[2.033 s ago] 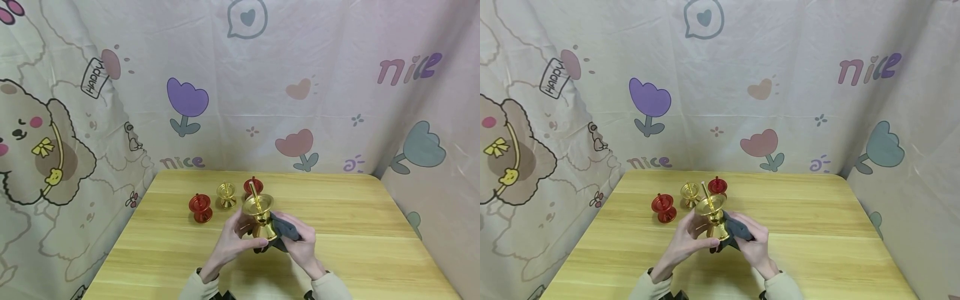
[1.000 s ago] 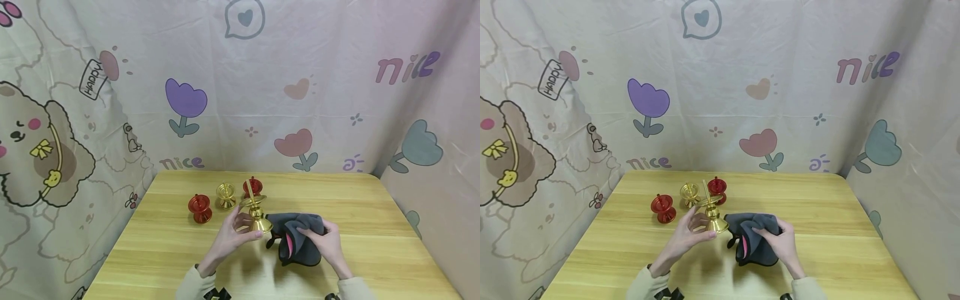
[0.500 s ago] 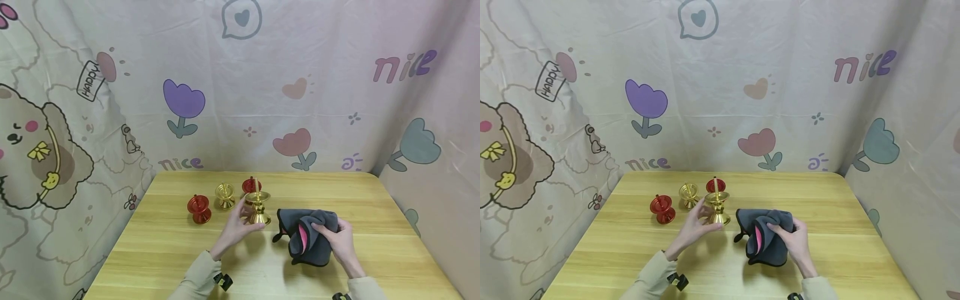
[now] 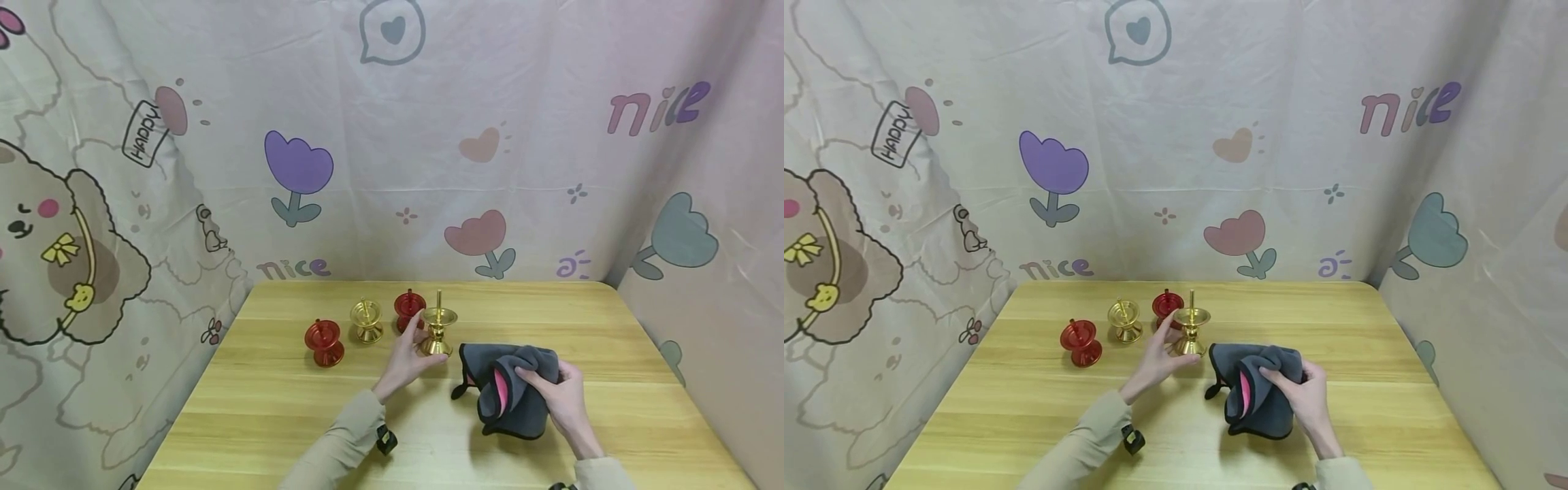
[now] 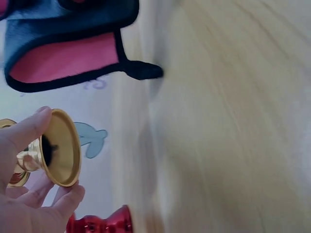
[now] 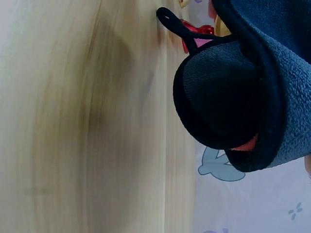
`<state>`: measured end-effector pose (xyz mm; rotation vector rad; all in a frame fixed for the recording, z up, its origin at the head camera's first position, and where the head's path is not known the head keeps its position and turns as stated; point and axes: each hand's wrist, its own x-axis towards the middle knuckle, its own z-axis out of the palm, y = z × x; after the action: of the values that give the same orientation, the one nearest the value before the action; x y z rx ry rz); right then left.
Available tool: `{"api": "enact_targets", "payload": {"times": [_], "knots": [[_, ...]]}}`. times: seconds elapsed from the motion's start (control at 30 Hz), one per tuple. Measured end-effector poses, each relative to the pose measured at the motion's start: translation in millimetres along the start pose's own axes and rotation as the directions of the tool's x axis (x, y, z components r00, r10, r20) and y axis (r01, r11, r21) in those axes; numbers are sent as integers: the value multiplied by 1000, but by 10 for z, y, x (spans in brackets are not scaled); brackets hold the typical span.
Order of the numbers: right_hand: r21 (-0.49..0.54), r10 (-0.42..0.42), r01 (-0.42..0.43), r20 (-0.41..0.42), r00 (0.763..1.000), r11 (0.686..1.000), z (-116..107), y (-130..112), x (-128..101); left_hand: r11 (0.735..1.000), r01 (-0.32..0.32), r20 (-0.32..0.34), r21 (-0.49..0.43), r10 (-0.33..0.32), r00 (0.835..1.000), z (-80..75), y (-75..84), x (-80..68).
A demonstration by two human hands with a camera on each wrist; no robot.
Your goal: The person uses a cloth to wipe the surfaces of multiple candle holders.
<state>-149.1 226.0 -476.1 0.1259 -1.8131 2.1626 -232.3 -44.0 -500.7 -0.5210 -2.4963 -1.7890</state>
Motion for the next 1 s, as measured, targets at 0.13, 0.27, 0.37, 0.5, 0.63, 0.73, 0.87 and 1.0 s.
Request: {"api": "enact_targets", "payload": {"times": [0.13,0.27,0.37,0.5,0.63,0.73,0.87,1.0], "knots": [[6,1,-1,-13,1000,1000,-23,4,-14,999,-7,-6,40,7,1000,120,-76,120],[1,11,-11,-46,999,1000,-38,11,-29,995,-19,-10,96,20,1000,231,-138,218],[-3,13,-13,-66,998,1000,-45,15,-39,989,-14,-30,146,19,999,315,-186,296],[4,9,-9,-70,997,1000,-50,18,-51,984,-3,-60,177,14,998,434,-249,393],[12,13,-12,-70,997,1000,-66,21,-60,977,9,-82,211,8,997,567,-312,472],[8,20,-20,-75,997,1000,-74,20,-62,971,36,-102,235,-12,995,646,-340,515],[-3,26,-26,-82,996,1000,-85,17,-59,968,69,-135,240,-38,990,722,-349,564],[-4,19,-19,-81,997,1000,-98,28,-55,974,104,-166,202,-71,984,790,-379,619]]}}
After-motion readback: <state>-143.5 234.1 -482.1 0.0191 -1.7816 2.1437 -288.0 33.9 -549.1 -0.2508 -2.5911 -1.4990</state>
